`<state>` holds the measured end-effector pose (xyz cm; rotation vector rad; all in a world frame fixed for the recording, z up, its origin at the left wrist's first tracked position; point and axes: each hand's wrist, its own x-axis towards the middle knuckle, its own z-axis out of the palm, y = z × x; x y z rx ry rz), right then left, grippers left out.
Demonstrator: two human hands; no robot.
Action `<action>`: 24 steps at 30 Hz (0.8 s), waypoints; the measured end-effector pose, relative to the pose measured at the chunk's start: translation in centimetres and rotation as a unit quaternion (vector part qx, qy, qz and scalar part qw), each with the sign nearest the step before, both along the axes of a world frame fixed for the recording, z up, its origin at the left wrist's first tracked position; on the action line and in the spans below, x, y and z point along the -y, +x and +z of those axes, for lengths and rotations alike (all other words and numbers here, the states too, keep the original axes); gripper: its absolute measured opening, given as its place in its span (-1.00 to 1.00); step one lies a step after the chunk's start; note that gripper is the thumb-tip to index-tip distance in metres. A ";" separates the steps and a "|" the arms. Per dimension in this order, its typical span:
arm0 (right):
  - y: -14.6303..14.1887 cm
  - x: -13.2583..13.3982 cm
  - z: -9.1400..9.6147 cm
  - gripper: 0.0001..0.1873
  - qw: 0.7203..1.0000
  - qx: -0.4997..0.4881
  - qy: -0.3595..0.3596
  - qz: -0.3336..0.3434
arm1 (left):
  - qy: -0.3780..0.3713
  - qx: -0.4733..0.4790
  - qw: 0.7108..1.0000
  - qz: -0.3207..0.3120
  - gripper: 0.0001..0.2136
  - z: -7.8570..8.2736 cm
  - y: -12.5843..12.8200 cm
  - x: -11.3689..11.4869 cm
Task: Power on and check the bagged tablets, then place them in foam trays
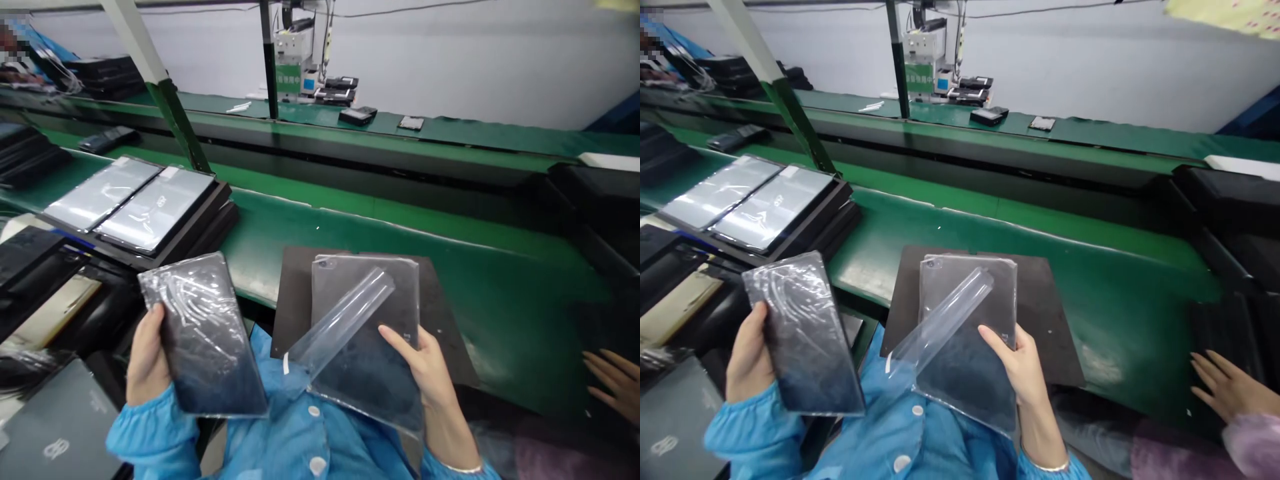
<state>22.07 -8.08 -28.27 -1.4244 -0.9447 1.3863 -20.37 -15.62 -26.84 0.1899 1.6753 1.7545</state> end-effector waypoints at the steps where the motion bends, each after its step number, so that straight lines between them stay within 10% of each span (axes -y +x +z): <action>1: 0.2 -0.3 -0.1 -0.37 1.000 0.013 0.007 -0.003 | 0.020 0.018 1.000 -0.016 -0.62 0.0 0.9 -0.9; 9: 2.9 -6.1 -2.6 -0.18 0.978 0.186 0.095 0.002 | 0.071 0.074 0.975 -0.199 -0.53 3.5 10.8 -8.5; 14: 4.0 -4.6 2.1 -0.14 0.918 0.298 0.251 -0.077 | 0.118 0.111 0.934 -0.318 -0.54 7.0 17.4 -12.0; 17: 4.1 -2.3 4.3 -0.24 0.924 0.210 0.318 -0.021 | 0.181 0.087 0.892 -0.404 -0.55 8.2 21.8 -12.9; 21: 4.7 -1.8 1.7 0.02 0.960 0.100 0.248 -0.082 | 0.221 -0.053 0.831 -0.508 -0.71 9.3 27.2 -11.7; 24: 6.1 -2.5 -1.7 -0.37 0.966 -0.009 0.201 -0.163 | 0.253 -0.148 0.706 -0.645 -0.60 9.3 28.6 -10.5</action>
